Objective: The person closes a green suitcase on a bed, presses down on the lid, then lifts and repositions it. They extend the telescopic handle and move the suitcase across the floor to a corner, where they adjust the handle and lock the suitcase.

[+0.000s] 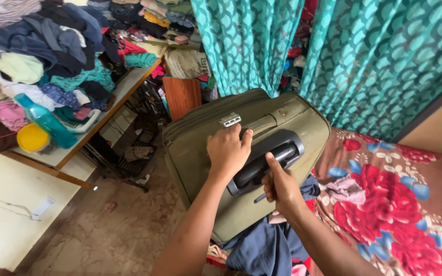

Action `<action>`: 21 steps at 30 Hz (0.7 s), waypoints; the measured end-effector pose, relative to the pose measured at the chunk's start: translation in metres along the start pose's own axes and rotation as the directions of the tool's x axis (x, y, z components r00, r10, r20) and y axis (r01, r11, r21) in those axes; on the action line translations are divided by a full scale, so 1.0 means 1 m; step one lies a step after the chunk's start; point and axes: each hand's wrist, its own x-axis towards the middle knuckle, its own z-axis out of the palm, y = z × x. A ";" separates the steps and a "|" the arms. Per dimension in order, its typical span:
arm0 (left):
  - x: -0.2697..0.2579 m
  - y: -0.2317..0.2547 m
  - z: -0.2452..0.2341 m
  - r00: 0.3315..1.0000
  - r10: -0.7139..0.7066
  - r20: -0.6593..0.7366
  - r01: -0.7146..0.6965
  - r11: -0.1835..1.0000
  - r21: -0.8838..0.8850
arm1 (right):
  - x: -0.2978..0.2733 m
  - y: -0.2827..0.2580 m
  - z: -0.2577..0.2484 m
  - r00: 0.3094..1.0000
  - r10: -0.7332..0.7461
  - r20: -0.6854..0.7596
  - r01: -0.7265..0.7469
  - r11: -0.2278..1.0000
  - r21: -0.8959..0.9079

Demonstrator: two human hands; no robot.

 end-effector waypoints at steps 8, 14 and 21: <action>-0.001 0.000 0.004 0.997 0.054 -0.047 -0.053 0.998 0.021 | 0.006 -0.012 -0.005 0.998 -0.051 0.030 0.054 0.995 -0.084; -0.002 0.000 0.004 0.999 0.013 0.048 -0.014 0.999 0.032 | 0.011 -0.005 -0.007 0.995 -0.069 0.069 0.066 0.997 0.033; -0.006 -0.009 0.014 0.998 0.052 0.036 -0.053 0.998 0.030 | 0.006 -0.010 -0.007 0.980 -0.175 0.093 0.154 0.969 0.195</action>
